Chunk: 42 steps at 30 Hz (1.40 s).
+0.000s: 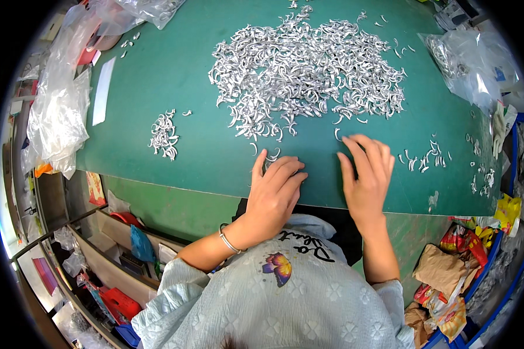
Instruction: The person sorts small silver crescent-shaped metal pieces by hand on a green workbench, picking up individual pieces from a large pile and moving them into smaller groups.
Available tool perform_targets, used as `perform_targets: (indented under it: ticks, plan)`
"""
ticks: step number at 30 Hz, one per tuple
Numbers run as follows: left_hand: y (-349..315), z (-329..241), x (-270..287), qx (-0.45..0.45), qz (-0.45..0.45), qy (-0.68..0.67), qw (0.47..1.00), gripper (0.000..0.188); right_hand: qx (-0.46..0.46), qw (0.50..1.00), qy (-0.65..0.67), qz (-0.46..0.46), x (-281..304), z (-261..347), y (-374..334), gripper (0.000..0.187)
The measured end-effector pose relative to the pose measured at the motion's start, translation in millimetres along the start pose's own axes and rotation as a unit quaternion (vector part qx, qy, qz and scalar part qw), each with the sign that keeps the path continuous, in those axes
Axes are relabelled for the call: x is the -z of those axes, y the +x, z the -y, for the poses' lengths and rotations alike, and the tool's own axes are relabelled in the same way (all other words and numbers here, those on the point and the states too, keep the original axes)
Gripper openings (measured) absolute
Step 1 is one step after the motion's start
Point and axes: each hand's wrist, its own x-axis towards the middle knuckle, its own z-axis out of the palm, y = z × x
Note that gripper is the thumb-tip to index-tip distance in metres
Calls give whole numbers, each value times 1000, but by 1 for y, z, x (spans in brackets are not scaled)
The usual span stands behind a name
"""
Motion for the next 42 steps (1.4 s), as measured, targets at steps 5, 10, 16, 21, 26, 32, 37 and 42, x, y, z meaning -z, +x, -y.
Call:
perform_targets:
  ticks: [5,10,16,21,26,32,37,42]
  plan:
    - [6,-8,6,16,8,3,1000,41,-21,999,-20,37,-20,-2,8,20]
    - [1,-5,14,81,-23,-30,996,48,8,997,61,43,-8,3,-6,22]
    - [-4,-4,21,93,-17,-29,995,48,-19,998,27,46,-13,0,6,18]
    - [-14,3,24,95,-29,-33,995,51,22,991,107,78,-15,19,-8,16]
    - [-11,0,21,70,-4,-58,996,59,-88,956,261,104,0,28,-12,22]
    - [3,-5,4,-28,44,-1,999,39,-109,993,45,5,24,-22,-13,22]
    - [1,4,1,-24,14,-18,999,29,-33,999,-7,27,17,-35,-18,18]
    - [-4,11,10,24,-22,13,999,27,-42,999,-25,-23,27,-57,-23,12]
